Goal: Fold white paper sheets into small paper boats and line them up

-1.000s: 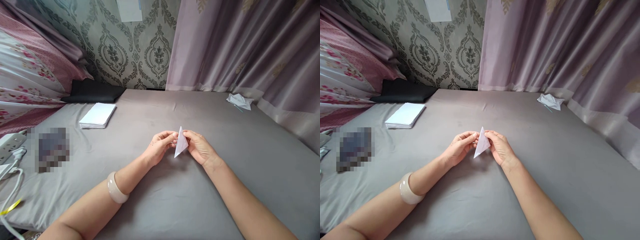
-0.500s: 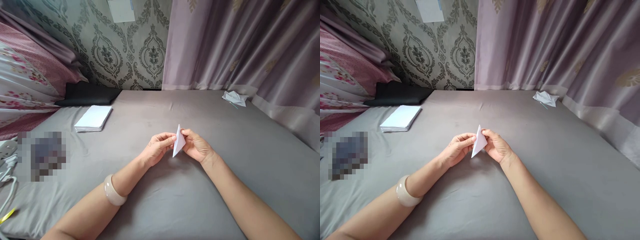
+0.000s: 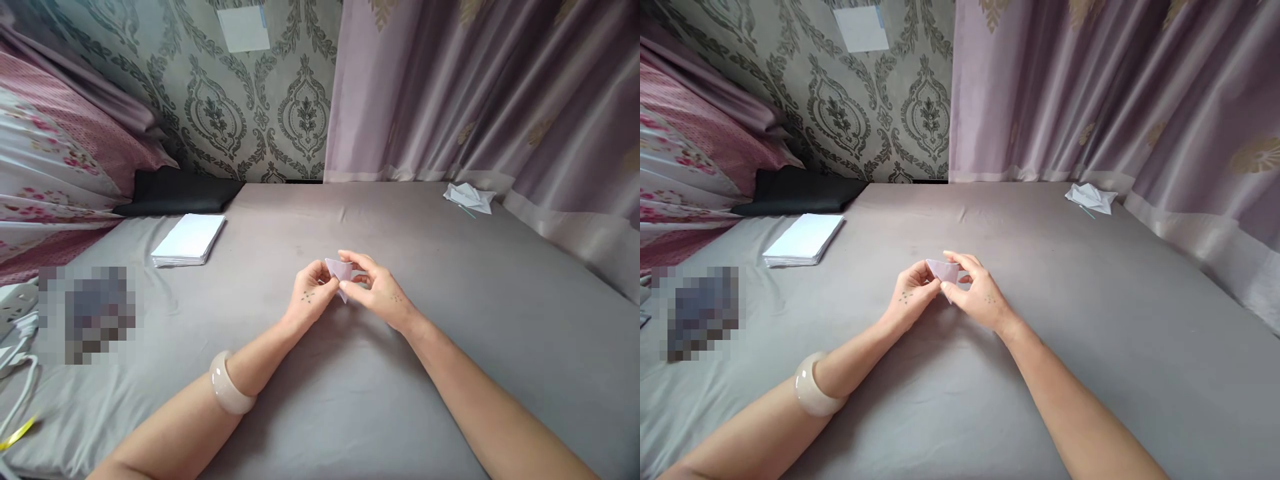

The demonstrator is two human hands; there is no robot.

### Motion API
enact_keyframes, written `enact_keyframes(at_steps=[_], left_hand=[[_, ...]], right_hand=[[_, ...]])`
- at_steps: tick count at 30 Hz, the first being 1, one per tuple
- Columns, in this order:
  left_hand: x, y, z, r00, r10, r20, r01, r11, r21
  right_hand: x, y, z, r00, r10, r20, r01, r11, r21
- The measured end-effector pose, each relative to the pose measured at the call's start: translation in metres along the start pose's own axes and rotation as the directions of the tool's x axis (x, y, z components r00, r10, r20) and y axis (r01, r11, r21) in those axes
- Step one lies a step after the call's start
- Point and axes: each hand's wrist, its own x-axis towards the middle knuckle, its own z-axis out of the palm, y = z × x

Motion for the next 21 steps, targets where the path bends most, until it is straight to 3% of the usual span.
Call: enact_keyframes(at_steps=[2,5,9,12,18,21], left_hand=[[-0.001,0.001,-0.001,0.998,0.026,-0.061,-0.023,0.999,0.046],[-0.006,0.004,0.0,0.997,0.048,-0.057,-0.039,0.988,0.146],[-0.011,0.007,0.003,0.994,0.094,-0.052,-0.079,0.969,0.234],[-0.011,0.008,0.003,0.994,0.085,-0.069,-0.065,0.965,0.253],[-0.008,0.009,0.002,0.996,0.018,-0.09,0.007,0.965,0.263],[-0.008,0.009,0.003,0.996,0.005,-0.085,0.02,0.958,0.286]], right_hand=[[-0.003,0.003,0.005,0.998,-0.067,0.012,0.068,0.988,-0.138],[-0.006,0.009,0.016,0.982,-0.182,-0.052,0.154,0.928,-0.339],[-0.01,0.015,0.027,0.958,-0.266,-0.104,0.181,0.848,-0.498],[-0.01,0.017,0.027,0.963,-0.257,-0.077,0.183,0.84,-0.51],[-0.005,0.015,0.016,0.988,-0.157,0.009,0.148,0.907,-0.394],[-0.004,0.017,0.016,0.989,-0.138,-0.044,0.106,0.895,-0.433]])
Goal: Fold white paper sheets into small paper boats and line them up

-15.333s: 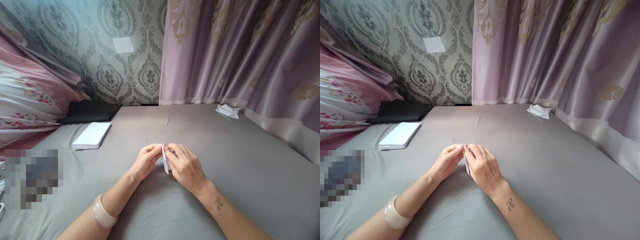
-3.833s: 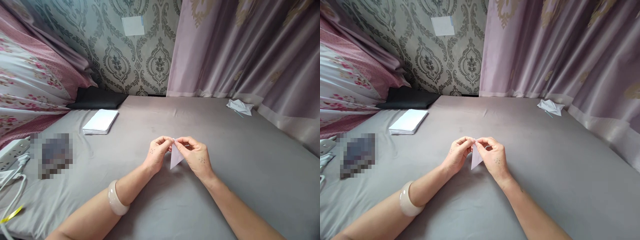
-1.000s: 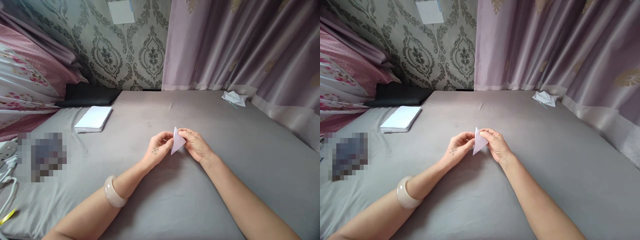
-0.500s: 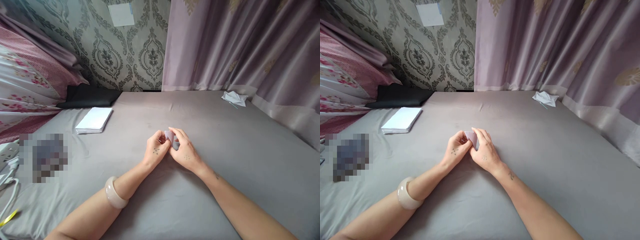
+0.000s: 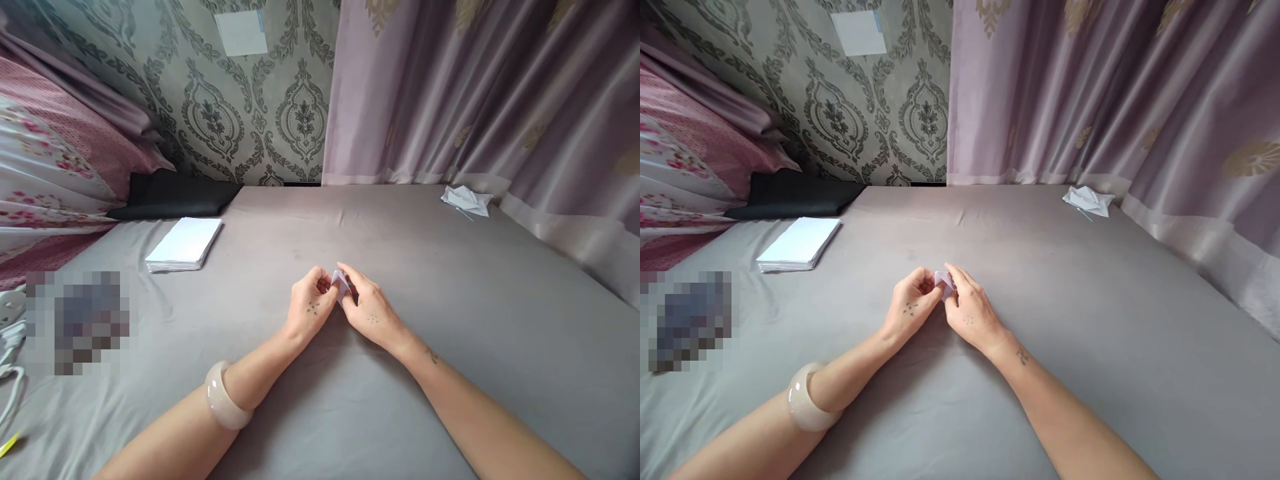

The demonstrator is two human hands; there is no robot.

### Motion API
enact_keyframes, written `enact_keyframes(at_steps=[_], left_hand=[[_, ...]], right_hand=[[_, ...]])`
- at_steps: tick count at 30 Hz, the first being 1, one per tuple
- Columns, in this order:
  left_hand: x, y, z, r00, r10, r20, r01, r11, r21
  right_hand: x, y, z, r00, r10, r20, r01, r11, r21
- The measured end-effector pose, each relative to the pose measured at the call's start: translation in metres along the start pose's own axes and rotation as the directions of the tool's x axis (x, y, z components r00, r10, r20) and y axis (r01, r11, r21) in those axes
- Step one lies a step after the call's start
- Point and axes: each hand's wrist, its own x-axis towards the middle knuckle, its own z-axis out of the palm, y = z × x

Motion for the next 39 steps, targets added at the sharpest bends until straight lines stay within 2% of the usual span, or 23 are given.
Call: enact_keyframes(at_steps=[6,11,16,23,28,32,35,39], left_hand=[[0.001,-0.001,0.004,1.0,0.017,0.012,-0.018,0.999,0.043],[0.004,-0.004,0.004,0.999,0.02,0.025,-0.023,0.993,0.119],[0.006,-0.008,0.002,0.997,-0.026,0.066,0.011,0.974,0.227],[0.011,-0.018,0.002,0.989,0.065,0.13,-0.096,0.965,0.243],[0.013,-0.019,-0.001,0.976,0.072,0.207,-0.13,0.95,0.283],[0.013,-0.022,-0.003,0.956,0.151,0.25,-0.234,0.908,0.348],[0.013,-0.024,-0.003,0.942,0.2,0.27,-0.297,0.871,0.392],[0.012,-0.021,0.002,0.967,0.127,0.223,-0.214,0.879,0.426]], right_hand=[[0.002,0.003,0.008,0.987,0.02,-0.157,-0.048,0.983,-0.175],[0.006,-0.001,0.006,0.978,0.173,-0.114,-0.202,0.914,-0.353],[0.008,-0.002,0.006,0.956,0.276,-0.102,-0.294,0.871,-0.395],[0.007,0.006,0.001,0.978,0.207,-0.015,-0.199,0.913,-0.356],[0.006,0.015,-0.005,0.984,0.163,0.071,-0.142,0.961,-0.237],[0.007,0.024,-0.01,0.984,0.106,0.14,-0.076,0.975,-0.207],[0.006,0.027,-0.01,0.99,0.084,0.111,-0.061,0.979,-0.196],[-0.001,0.023,-0.007,0.996,0.088,0.026,-0.081,0.974,-0.21]])
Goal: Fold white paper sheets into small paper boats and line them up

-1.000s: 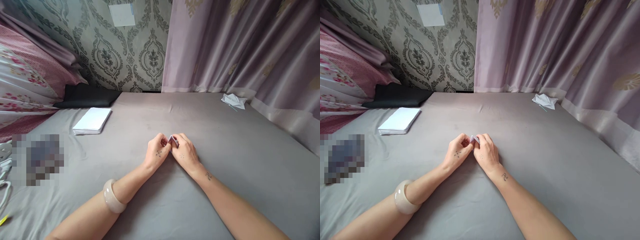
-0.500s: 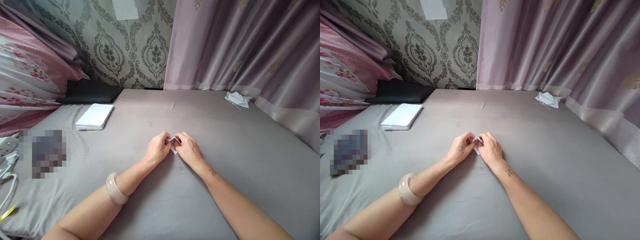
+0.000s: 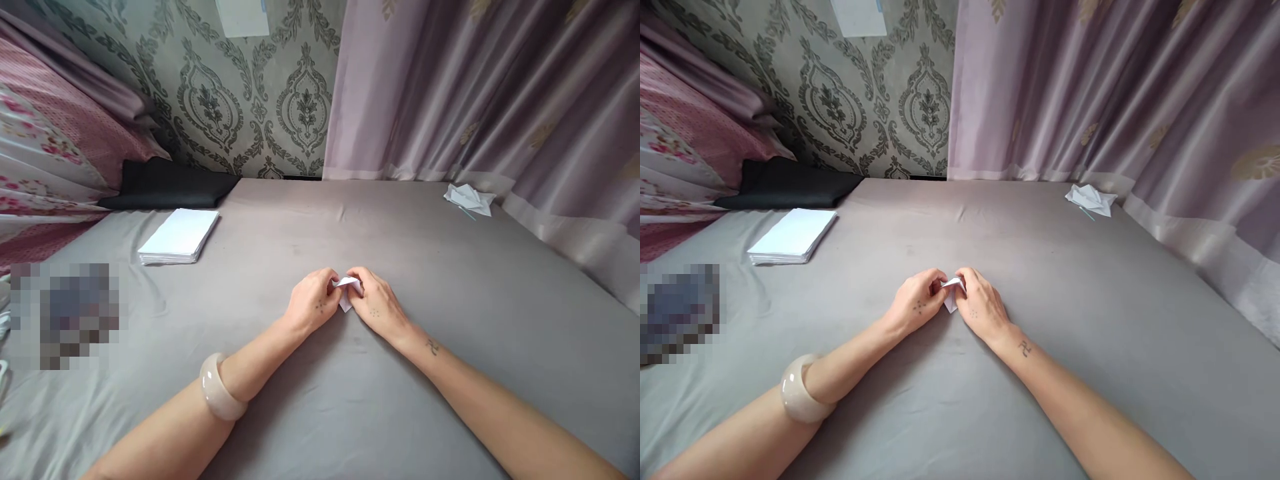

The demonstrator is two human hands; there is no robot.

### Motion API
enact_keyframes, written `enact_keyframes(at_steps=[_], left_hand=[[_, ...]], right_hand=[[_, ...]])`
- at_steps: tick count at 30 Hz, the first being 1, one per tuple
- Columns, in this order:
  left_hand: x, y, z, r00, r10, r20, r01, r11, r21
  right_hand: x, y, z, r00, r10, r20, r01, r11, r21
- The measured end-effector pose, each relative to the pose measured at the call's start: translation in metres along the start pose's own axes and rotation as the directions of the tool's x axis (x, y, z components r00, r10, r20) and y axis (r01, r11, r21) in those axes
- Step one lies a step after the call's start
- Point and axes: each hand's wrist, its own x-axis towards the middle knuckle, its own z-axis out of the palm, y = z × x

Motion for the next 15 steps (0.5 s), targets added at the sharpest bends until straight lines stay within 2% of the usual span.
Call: enact_keyframes(at_steps=[4,6,8,11,13,15], left_hand=[[0.003,0.007,0.003,0.998,-0.044,-0.04,0.042,0.998,-0.038],[0.003,0.012,0.003,0.998,-0.033,-0.055,0.022,0.982,-0.19],[0.0,0.017,0.002,0.999,-0.011,-0.049,-0.011,0.903,-0.429],[-0.004,0.025,0.001,0.998,0.0,-0.064,-0.044,0.727,-0.685],[-0.007,0.028,0.001,0.997,0.011,-0.075,-0.064,0.636,-0.769],[-0.009,0.03,0.0,0.994,0.017,-0.112,-0.1,0.599,-0.795]], right_hand=[[-0.009,-0.005,0.001,0.986,-0.1,-0.131,0.094,0.994,-0.051],[-0.011,-0.008,0.0,0.947,-0.196,-0.256,0.186,0.981,-0.064],[-0.013,-0.011,-0.003,0.881,-0.299,-0.367,0.291,0.954,-0.079],[-0.016,-0.015,-0.008,0.795,-0.408,-0.448,0.397,0.909,-0.124],[-0.019,-0.018,-0.011,0.758,-0.457,-0.465,0.434,0.886,-0.163],[-0.023,-0.022,-0.013,0.729,-0.499,-0.468,0.46,0.864,-0.204]])
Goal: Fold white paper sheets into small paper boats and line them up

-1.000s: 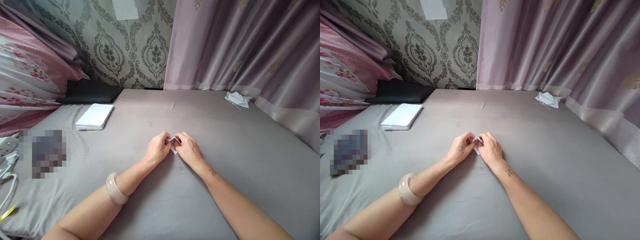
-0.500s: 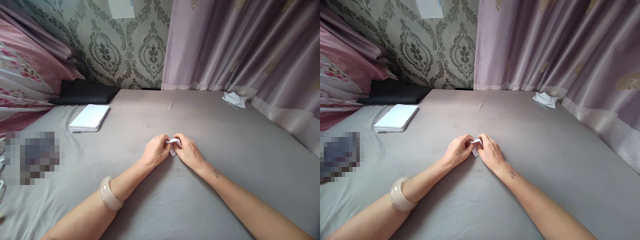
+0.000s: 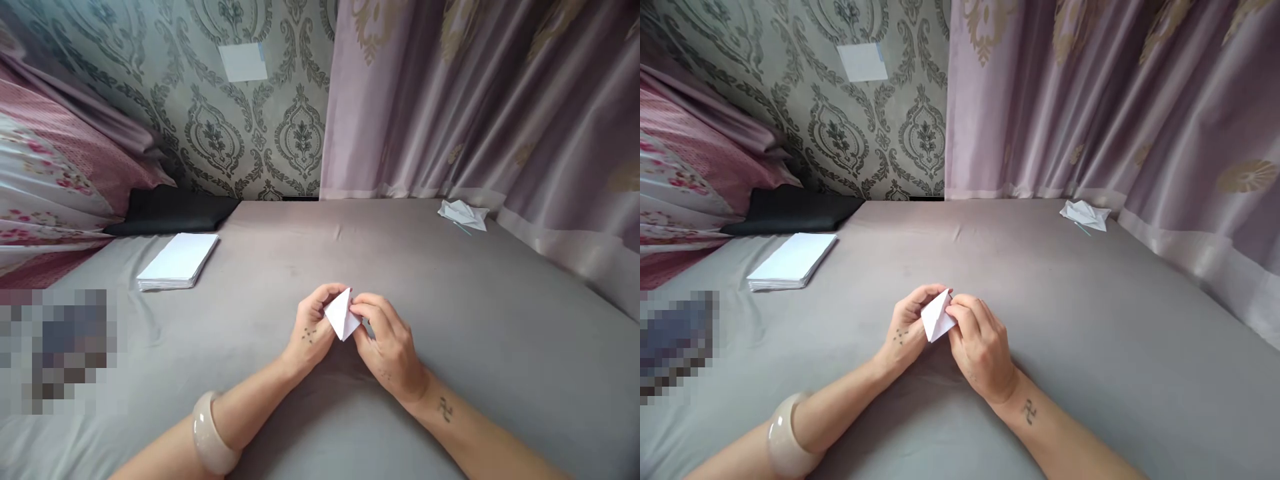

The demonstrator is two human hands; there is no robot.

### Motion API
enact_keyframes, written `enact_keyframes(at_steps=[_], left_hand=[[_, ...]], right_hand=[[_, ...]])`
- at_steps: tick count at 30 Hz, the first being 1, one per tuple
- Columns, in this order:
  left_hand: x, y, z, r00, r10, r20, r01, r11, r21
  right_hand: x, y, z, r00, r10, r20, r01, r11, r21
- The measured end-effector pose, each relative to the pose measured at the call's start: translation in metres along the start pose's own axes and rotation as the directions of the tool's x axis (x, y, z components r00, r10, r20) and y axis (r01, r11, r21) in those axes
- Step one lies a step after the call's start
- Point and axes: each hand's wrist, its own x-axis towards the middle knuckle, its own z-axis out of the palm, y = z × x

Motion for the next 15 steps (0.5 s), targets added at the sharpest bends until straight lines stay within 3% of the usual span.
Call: enact_keyframes(at_steps=[8,15], left_hand=[[-0.012,0.004,-0.002,0.96,0.273,-0.065,-0.241,0.92,0.309],[-0.014,0.008,0.002,0.951,0.292,-0.106,-0.241,0.909,0.341]], right_hand=[[0.008,-0.016,-0.007,0.998,-0.005,-0.061,0.0,0.996,-0.088],[0.009,-0.027,-0.011,0.993,-0.11,-0.034,0.1,0.969,-0.225]])
